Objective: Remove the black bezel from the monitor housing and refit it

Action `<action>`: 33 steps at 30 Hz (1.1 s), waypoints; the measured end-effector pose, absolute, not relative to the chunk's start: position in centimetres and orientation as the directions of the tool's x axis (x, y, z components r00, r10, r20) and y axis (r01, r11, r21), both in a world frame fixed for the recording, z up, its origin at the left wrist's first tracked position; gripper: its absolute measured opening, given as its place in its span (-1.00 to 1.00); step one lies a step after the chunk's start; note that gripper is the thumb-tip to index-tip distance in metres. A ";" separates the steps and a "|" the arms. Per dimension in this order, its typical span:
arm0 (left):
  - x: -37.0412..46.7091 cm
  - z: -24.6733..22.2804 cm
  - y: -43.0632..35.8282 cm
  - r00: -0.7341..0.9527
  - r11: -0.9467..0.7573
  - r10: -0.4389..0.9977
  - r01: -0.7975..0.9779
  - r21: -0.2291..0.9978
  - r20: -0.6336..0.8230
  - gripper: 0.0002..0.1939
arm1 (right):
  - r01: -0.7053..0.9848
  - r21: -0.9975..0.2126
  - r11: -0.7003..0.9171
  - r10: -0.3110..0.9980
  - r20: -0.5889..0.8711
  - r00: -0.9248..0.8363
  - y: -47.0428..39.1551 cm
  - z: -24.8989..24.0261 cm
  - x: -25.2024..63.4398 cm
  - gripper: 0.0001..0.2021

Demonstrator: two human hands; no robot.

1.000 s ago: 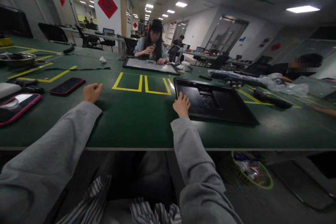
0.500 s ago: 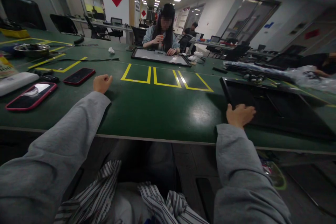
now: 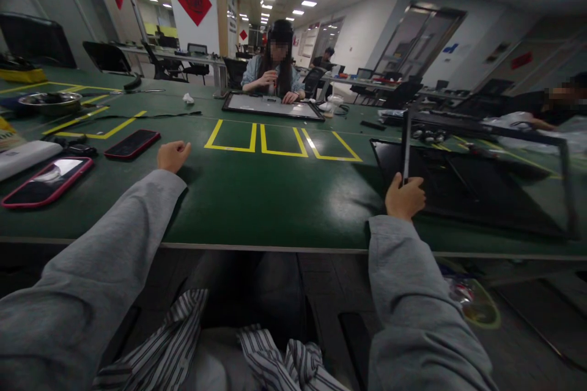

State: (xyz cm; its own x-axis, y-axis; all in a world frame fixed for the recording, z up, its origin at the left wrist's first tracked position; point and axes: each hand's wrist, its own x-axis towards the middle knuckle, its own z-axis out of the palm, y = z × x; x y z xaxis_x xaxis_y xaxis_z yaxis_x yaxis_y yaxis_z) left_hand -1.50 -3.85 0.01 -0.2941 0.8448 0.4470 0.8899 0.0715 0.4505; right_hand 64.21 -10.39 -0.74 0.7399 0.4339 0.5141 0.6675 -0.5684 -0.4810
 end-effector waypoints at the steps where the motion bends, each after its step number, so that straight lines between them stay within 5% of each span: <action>1: -1.4 0.1 -3.9 -0.291 0.073 0.850 0.890 0.450 0.438 -0.62 | 0.677 -0.471 -0.565 0.426 0.536 0.729 -10.4 -0.6 63.8 -0.58; 7: -1.1 0.1 -4.1 -0.266 0.061 0.862 0.899 0.433 0.432 -0.62 | 0.732 -0.449 -0.513 0.379 0.646 0.662 -11.1 1.0 60.6 -0.55; 13: -1.2 -0.1 -3.9 -0.257 0.049 0.860 0.902 0.429 0.441 -0.61 | 0.884 -0.292 -0.365 0.526 0.719 0.454 -12.6 2.5 53.1 -0.57; 18: -1.3 -0.2 -3.7 -0.261 0.049 0.854 0.902 0.429 0.450 -0.61 | 0.994 -0.030 -0.101 0.816 0.570 0.100 -13.7 2.0 44.5 -0.53; 22: -1.2 -0.1 -3.9 -0.243 0.030 0.862 0.901 0.433 0.444 -0.61 | 0.987 0.077 0.140 0.893 0.420 -0.159 -14.7 1.1 40.0 -0.49; 27: -1.0 0.1 -4.1 -0.204 0.000 0.879 0.904 0.427 0.431 -0.61 | 0.957 0.065 0.282 0.913 0.289 -0.288 -15.5 0.6 37.2 -0.52; 33: 0.8 0.6 -4.6 -0.144 -0.054 0.895 0.905 0.422 0.423 -0.59 | 0.973 -0.073 0.217 0.956 0.216 -0.197 -15.4 0.8 34.3 -0.58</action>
State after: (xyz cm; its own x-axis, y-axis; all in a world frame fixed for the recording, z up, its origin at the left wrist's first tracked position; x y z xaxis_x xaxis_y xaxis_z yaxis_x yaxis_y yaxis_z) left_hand 0.75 -4.63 0.58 -0.1437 0.8948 0.4227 0.9050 -0.0540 0.4220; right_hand 34.25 -15.45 0.76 -0.1970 0.9563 0.2160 0.9734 0.2172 -0.0735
